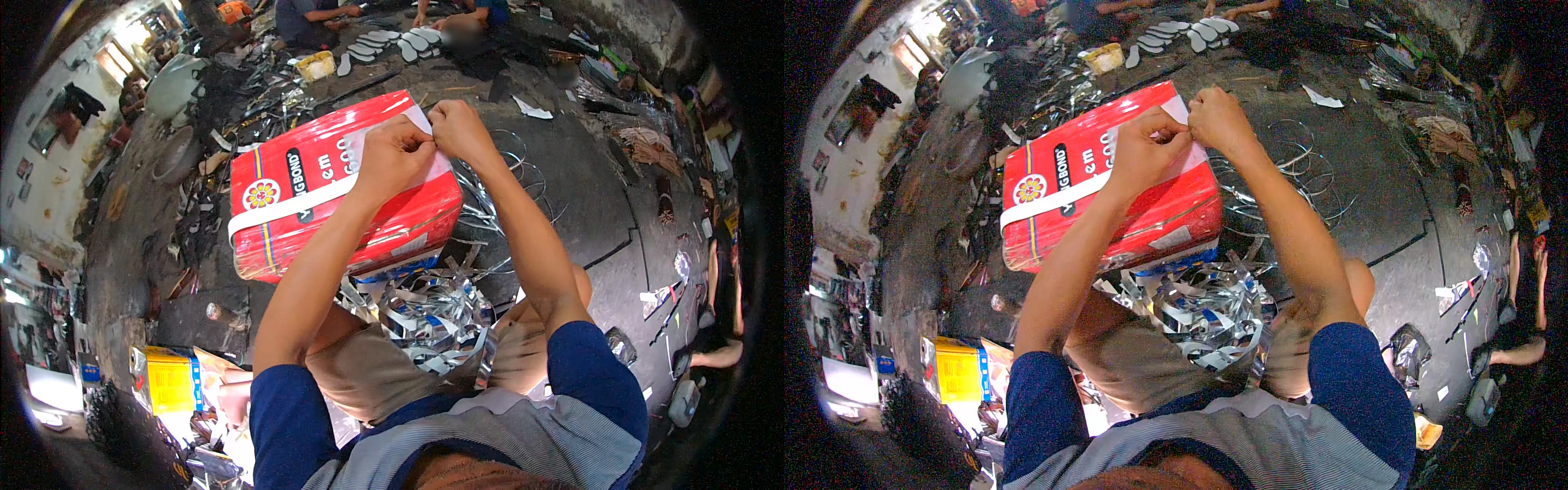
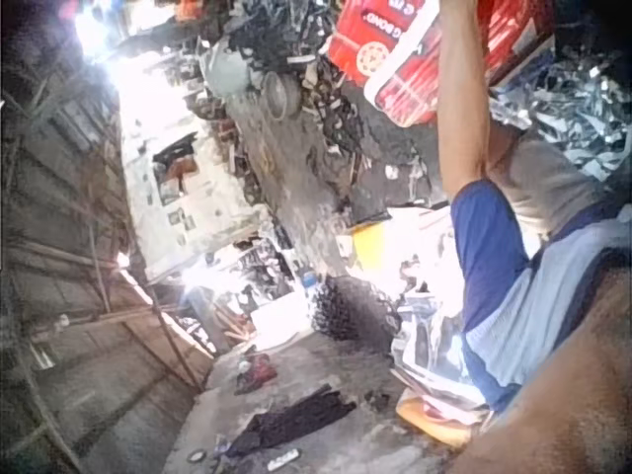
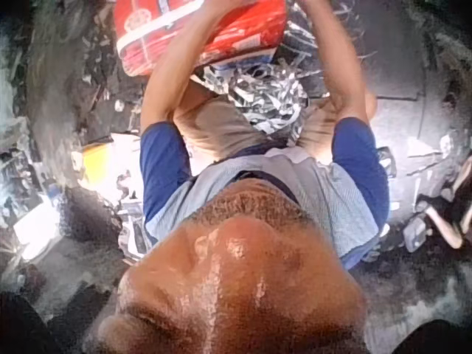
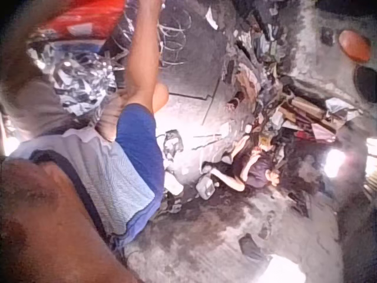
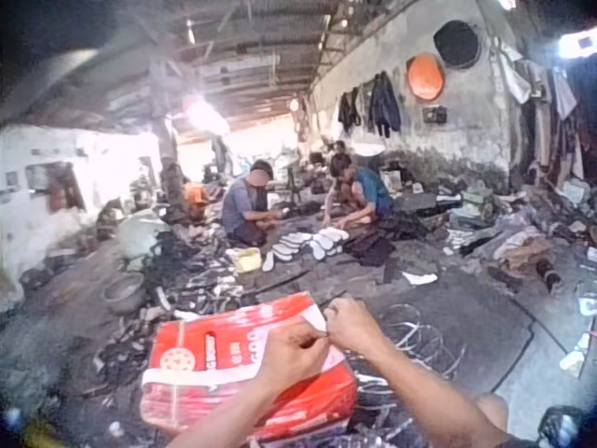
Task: The person sits on the floor and repeatedly cuts strips of white tape from a roll on a red box using a small blade. The cut strips are placed on the floor beside the box.
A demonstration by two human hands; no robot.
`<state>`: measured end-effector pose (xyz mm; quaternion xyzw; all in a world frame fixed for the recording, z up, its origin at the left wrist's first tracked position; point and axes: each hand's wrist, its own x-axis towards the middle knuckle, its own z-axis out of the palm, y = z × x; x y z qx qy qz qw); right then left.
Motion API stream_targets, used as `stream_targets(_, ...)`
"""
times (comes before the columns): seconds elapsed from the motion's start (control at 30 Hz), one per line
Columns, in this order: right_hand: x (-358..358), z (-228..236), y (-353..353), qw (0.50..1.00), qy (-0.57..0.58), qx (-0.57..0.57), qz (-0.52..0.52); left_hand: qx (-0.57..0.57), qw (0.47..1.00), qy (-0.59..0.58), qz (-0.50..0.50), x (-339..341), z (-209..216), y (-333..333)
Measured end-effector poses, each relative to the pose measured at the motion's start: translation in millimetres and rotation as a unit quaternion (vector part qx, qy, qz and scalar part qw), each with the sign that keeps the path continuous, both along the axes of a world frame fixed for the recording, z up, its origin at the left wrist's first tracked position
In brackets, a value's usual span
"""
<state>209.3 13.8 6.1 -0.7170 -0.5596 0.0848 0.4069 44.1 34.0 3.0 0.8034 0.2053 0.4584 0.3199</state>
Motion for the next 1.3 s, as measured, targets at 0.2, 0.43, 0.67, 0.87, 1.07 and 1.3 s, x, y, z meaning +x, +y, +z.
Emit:
stream_targets(0.2,1,-67,1,0.973,0.224,0.054,0.007,-0.025,0.999,0.026,0.01,-1,4,-7)
stream_targets(0.43,1,-156,2,0.966,0.257,-0.021,-0.014,-0.044,0.998,0.037,0.013,-4,5,-4)
stream_targets(0.67,24,-308,0,0.972,0.18,-0.139,-0.064,-0.008,0.999,0.046,0.013,2,10,1)
stream_targets(0.87,32,-390,-19,0.943,0.163,-0.243,-0.161,-0.05,0.998,0.041,0.005,5,11,-10)
stream_targets(1.07,27,-391,-54,0.922,0.176,-0.268,-0.218,-0.021,0.999,0.047,0.012,3,11,-5)
stream_targets(1.3,34,-369,-59,0.909,0.118,-0.348,-0.197,0.018,0.999,0.041,-0.017,-3,7,-5)
